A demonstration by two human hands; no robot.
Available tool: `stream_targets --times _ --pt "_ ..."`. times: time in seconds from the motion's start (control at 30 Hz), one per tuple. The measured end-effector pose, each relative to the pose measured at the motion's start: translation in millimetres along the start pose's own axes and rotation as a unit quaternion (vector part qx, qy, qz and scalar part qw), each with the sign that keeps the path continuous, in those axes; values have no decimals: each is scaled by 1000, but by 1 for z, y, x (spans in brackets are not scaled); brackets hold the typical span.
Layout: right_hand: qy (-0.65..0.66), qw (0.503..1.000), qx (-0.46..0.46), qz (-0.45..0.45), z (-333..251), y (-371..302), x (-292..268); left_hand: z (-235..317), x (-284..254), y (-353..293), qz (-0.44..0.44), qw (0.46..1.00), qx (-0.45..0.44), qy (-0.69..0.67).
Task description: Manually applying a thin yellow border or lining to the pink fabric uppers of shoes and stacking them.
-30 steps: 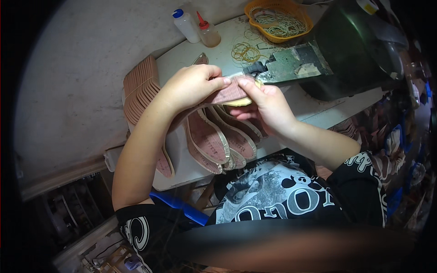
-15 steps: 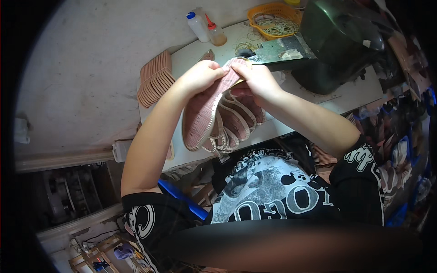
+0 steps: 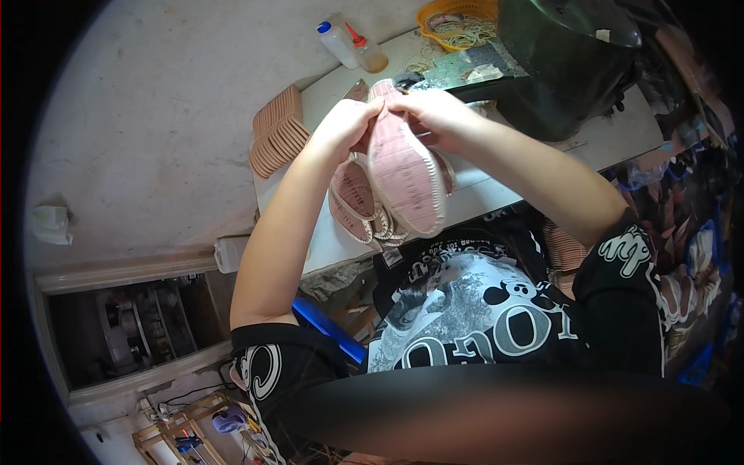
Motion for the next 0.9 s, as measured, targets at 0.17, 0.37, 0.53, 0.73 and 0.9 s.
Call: stream_targets --times 0.17,0.37,0.53,0.73,0.9 --pt "-77 979 51 -184 -13 -47 -21 10 2 -6 -31 997 -70 14" --pt "-87 992 -22 -84 3 -67 -48 14 -12 9 -17 997 -71 21" --pt "37 995 -34 -82 7 -41 -35 16 -18 27 42 999 -26 14" --pt "78 993 -42 -76 22 -16 4 9 -42 56 67 992 89 -57" --pt "-15 984 -8 -177 42 -76 33 -5 -7 -35 -143 820 245 -497"
Point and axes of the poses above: each hand's wrist, its own y-axis towards the middle knuckle, its own x-axis out of the palm, z = x × y, the point moved 4 cm from there along y, towards the middle knuckle, and after that the axes turned 3 degrees about y, right-handed, at the moved point
